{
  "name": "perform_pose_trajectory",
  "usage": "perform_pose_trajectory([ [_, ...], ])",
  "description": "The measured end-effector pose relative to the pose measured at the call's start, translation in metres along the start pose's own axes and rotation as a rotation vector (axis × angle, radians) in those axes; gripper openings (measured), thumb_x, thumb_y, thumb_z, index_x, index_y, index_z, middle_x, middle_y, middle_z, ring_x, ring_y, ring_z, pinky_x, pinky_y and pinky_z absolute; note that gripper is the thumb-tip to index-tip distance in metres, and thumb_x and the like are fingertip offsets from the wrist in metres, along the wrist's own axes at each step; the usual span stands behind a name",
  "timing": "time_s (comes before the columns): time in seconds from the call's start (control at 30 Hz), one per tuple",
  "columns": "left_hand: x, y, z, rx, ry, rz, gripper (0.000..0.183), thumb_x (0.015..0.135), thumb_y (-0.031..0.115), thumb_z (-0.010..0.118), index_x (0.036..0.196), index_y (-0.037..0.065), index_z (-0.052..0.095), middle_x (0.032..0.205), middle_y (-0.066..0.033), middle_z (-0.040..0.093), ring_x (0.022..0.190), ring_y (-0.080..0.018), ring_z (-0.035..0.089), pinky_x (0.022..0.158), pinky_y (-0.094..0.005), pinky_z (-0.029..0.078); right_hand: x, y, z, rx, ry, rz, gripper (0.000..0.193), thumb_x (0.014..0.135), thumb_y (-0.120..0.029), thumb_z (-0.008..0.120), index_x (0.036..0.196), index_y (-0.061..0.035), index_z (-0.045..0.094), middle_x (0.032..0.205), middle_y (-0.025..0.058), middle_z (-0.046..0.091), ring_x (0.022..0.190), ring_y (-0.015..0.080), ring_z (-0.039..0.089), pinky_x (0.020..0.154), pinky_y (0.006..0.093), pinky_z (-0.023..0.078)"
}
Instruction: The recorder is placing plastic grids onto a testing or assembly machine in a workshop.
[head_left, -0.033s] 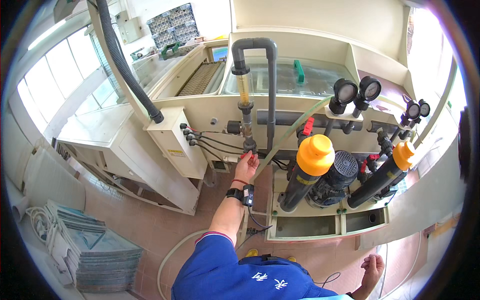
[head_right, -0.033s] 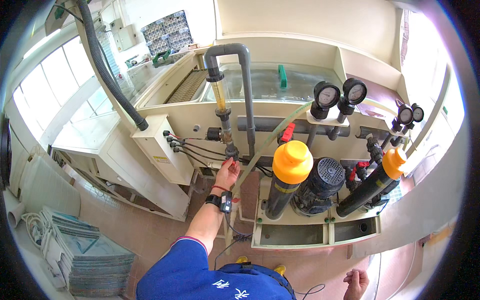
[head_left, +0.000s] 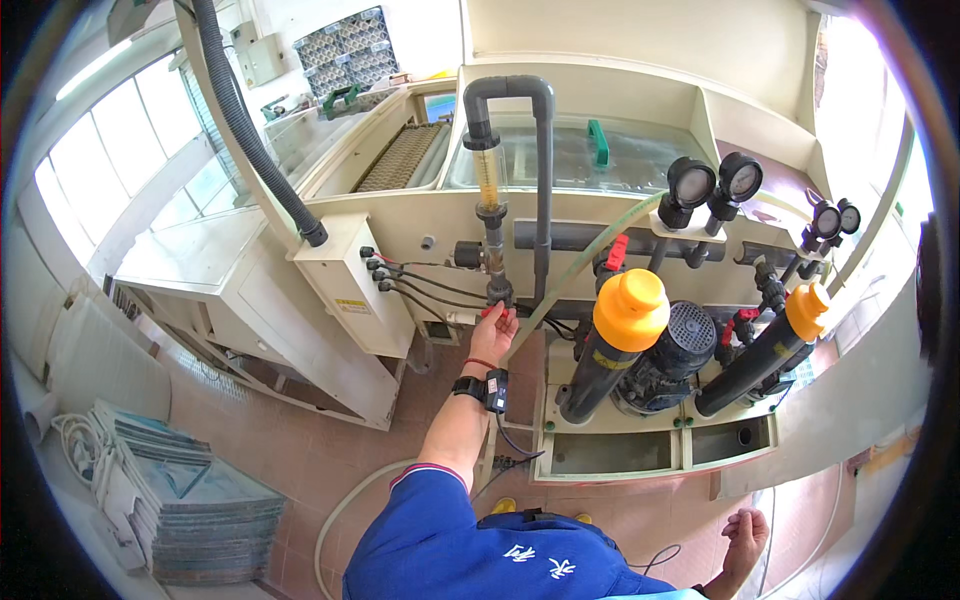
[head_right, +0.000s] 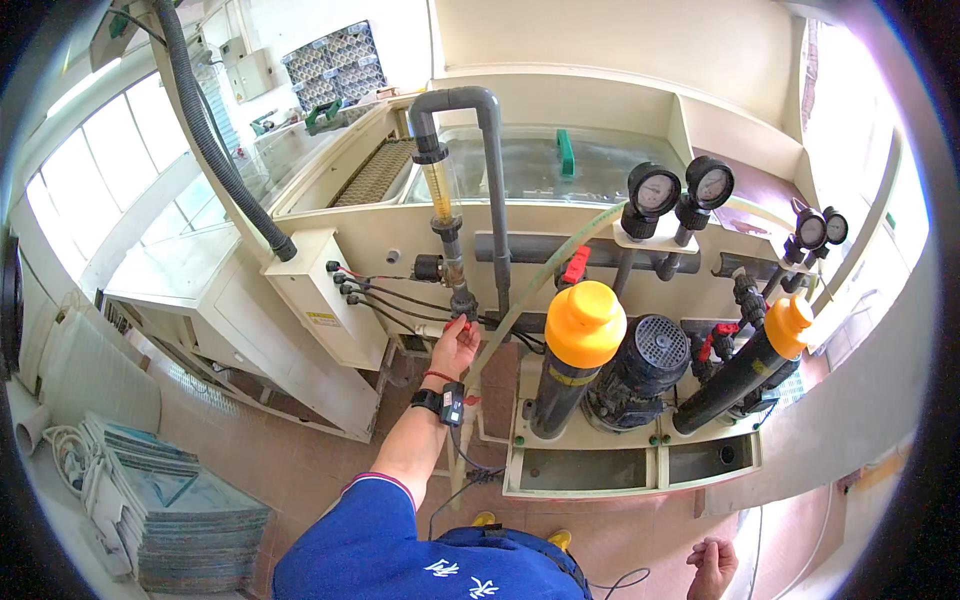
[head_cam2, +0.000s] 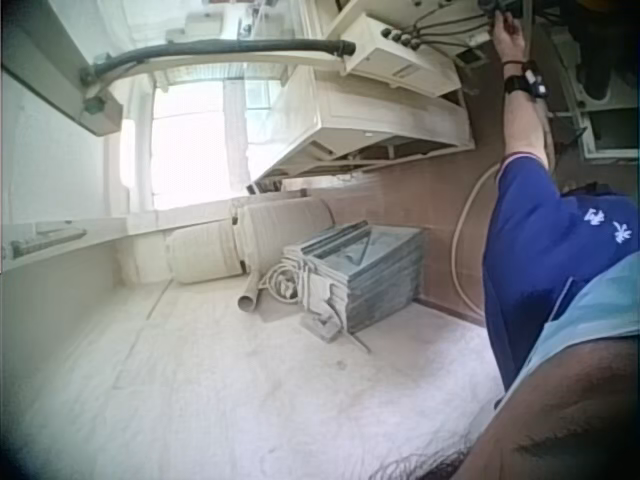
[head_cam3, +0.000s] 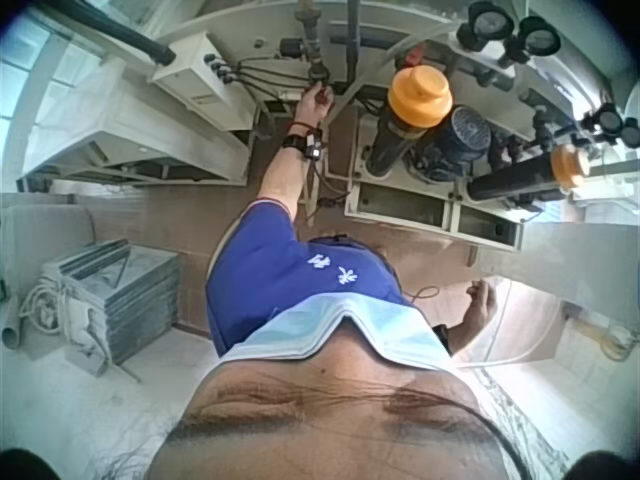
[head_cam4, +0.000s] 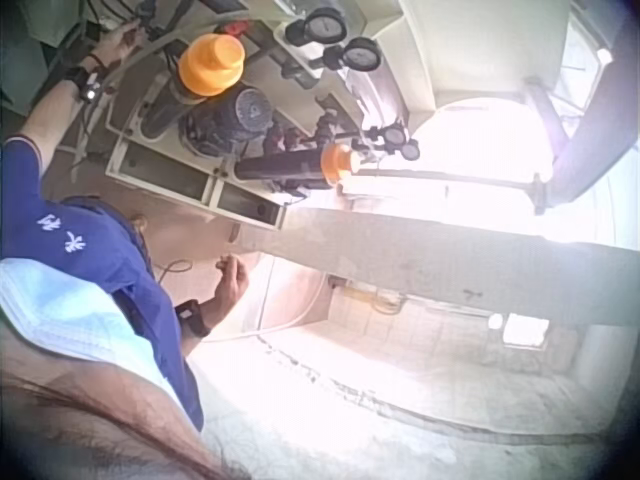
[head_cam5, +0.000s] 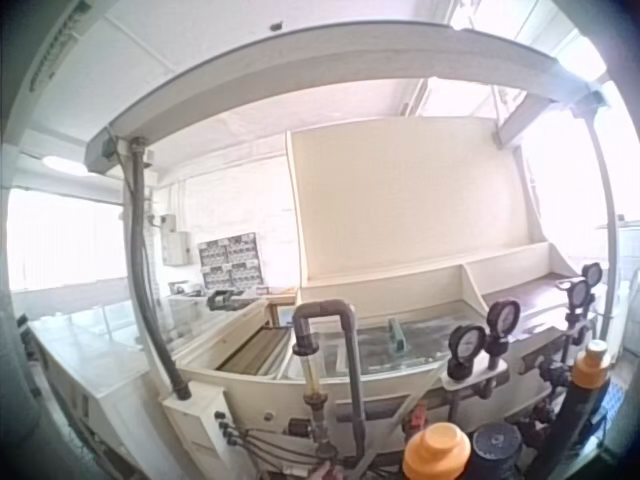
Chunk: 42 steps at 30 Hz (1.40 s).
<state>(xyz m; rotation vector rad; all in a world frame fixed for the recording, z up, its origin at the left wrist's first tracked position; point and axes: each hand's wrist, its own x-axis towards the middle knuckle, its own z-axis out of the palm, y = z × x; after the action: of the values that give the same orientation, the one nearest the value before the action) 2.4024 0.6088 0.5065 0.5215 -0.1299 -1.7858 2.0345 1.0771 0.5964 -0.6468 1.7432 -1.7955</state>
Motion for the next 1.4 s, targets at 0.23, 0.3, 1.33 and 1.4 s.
perform_pose_trajectory([
  [0.23, 0.001, 0.000, -0.001, 0.020, 0.017, 0.007, 0.013, 0.077, 0.010, 0.065, 0.069, 0.006, 0.056, 0.069, -0.0065, 0.060, 0.068, -0.0170, 0.060, 0.059, -0.0271, 0.051, 0.001, 0.001, 0.003, 0.011, 0.005, -0.008, 0.009, 0.086, -0.009, 0.051, 0.084, -0.0013, 0.054, 0.066, 0.0065, 0.056, 0.050, 0.0097, 0.051, 0.045, 0.0189, 0.042],
  [0.3, 0.002, 0.000, -0.002, 0.020, 0.013, 0.004, 0.013, 0.077, 0.011, 0.065, 0.070, 0.005, 0.056, 0.070, -0.0069, 0.060, 0.068, -0.0171, 0.060, 0.059, -0.0269, 0.051, 0.001, -0.001, 0.005, 0.006, 0.003, -0.003, 0.008, 0.086, -0.009, 0.051, 0.084, -0.0012, 0.054, 0.066, 0.0065, 0.056, 0.050, 0.0096, 0.051, 0.045, 0.0189, 0.042],
  [1.33, -0.004, -0.006, -0.001, 0.011, 0.017, 0.004, 0.020, 0.080, 0.019, 0.063, 0.078, 0.002, 0.055, 0.074, -0.0103, 0.060, 0.062, -0.0166, 0.056, 0.058, -0.0274, 0.049, -0.026, -0.002, 0.005, -0.035, 0.107, 0.070, 0.009, 0.085, -0.010, 0.052, 0.082, -0.0024, 0.055, 0.065, 0.0056, 0.056, 0.048, 0.0096, 0.049, 0.045, 0.0189, 0.039],
  [1.4, -0.024, -0.012, 0.006, -0.037, 0.059, -0.064, 0.023, 0.081, 0.024, 0.062, 0.080, 0.002, 0.055, 0.073, -0.0093, 0.060, 0.061, -0.0166, 0.056, 0.057, -0.0275, 0.048, -0.037, 0.003, -0.006, -0.037, 0.123, 0.074, 0.009, 0.085, -0.010, 0.052, 0.081, -0.0024, 0.055, 0.065, 0.0055, 0.055, 0.048, 0.0095, 0.049, 0.045, 0.0188, 0.039],
])
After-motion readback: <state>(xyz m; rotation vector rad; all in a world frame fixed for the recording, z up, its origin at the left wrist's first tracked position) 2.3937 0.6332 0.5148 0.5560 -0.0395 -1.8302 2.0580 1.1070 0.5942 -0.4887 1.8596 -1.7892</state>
